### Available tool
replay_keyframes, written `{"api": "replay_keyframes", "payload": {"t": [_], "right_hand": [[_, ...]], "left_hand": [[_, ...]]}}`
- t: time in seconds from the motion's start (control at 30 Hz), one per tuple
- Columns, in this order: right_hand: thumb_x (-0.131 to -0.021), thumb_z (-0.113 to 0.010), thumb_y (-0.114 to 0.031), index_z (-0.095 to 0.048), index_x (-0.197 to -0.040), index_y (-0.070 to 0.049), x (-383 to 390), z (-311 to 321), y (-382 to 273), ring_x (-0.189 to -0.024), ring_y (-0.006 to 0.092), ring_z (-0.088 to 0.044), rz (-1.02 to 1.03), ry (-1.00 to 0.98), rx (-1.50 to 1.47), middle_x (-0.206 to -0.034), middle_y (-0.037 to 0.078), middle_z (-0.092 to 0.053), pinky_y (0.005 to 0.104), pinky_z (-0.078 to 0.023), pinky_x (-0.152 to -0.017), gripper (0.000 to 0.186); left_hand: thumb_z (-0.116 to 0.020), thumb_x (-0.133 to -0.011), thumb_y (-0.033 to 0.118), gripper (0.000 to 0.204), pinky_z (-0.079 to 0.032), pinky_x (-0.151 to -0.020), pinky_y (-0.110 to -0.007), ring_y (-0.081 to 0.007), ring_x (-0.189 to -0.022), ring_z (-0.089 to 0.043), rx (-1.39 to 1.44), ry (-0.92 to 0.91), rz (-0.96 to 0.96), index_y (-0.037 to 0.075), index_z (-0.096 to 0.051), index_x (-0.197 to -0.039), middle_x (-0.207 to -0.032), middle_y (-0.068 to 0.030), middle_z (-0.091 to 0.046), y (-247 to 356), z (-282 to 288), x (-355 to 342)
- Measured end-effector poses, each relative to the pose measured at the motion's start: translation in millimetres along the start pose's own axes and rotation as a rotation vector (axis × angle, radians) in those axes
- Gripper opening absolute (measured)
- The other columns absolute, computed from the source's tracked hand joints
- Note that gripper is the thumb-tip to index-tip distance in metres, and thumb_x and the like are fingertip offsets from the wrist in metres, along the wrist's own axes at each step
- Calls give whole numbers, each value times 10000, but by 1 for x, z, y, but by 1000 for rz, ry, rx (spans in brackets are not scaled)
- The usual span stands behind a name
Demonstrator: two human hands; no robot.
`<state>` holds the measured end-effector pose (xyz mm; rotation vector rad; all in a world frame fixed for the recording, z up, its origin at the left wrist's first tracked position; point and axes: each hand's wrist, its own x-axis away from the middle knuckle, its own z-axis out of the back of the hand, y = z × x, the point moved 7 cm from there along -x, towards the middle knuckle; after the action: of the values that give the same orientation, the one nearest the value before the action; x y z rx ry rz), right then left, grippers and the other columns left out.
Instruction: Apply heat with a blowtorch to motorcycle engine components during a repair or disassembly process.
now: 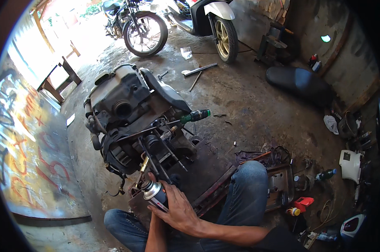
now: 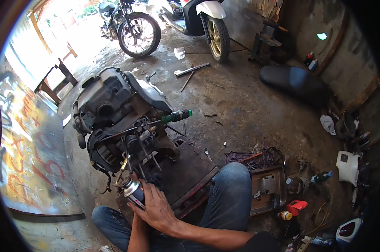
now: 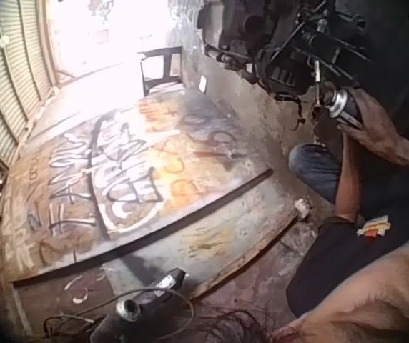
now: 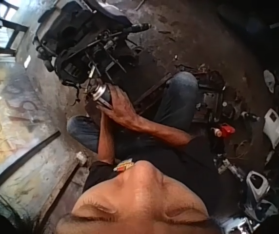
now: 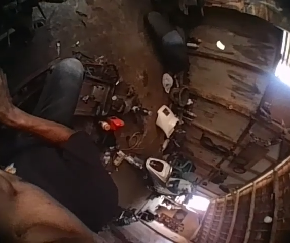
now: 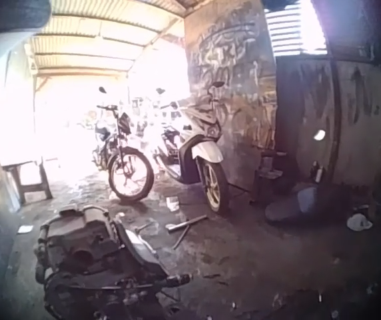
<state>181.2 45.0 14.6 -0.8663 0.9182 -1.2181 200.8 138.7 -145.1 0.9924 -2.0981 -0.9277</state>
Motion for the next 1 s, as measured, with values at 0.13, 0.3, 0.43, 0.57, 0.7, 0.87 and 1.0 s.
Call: {"api": "replay_keyframes", "payload": {"t": [0.13,0.3,0.43,0.57,0.7,0.87,1.0], "right_hand": [[-903,-775,-441,-410,-1469,66,2,0,4,-1100,428,-607,-8,-1,-2,-1229,258,-568,501,-488,-981,842],[-919,-749,-435,-484,-1368,104,3,1,5,-1077,380,-612,5,9,10,-1208,232,-585,454,-488,-942,751],[-904,-760,-483,-473,-1400,85,4,0,9,-1071,403,-620,-31,-24,-48,-1206,249,-577,477,-504,-950,807],[-901,-758,-489,-488,-1352,91,2,3,7,-1091,401,-613,-7,-6,-47,-1236,246,-571,473,-501,-960,782],[-904,-760,-468,-482,-1349,96,0,5,6,-1120,401,-600,-21,-20,-73,-1257,249,-561,476,-489,-982,771],[-918,-753,-403,-469,-1369,99,1,5,7,-1130,408,-588,-15,-48,-93,-1268,259,-543,489,-479,-991,732],[-921,-751,-368,-445,-1399,97,2,2,6,-1132,409,-581,-5,-54,-110,-1283,264,-529,494,-477,-990,733]], "left_hand": [[-544,-1060,439,408,-528,-835,-262,-94,-907,-633,-27,3,16,51,-652,-1124,-992,11,-668,-5,0,-12],[-547,-1059,427,393,-530,-831,-263,-93,-906,-634,-53,10,37,54,-653,-1124,-992,12,-668,-14,2,-23],[-549,-1059,417,381,-531,-829,-264,-93,-904,-634,-70,22,51,55,-653,-1123,-993,13,-668,-20,7,-29],[-551,-1058,406,370,-533,-826,-265,-92,-903,-635,-83,31,60,57,-653,-1123,-993,14,-669,-24,13,-33],[-554,-1058,396,358,-534,-823,-266,-92,-902,-635,-94,43,63,59,-654,-1123,-993,15,-669,-26,22,-34],[-556,-1057,384,343,-536,-820,-268,-92,-900,-636,-95,52,70,61,-654,-1123,-993,16,-669,-31,30,-31],[-558,-1057,373,332,-538,-817,-269,-91,-899,-637,-90,55,76,63,-655,-1122,-993,17,-669,-37,36,-27]]}}
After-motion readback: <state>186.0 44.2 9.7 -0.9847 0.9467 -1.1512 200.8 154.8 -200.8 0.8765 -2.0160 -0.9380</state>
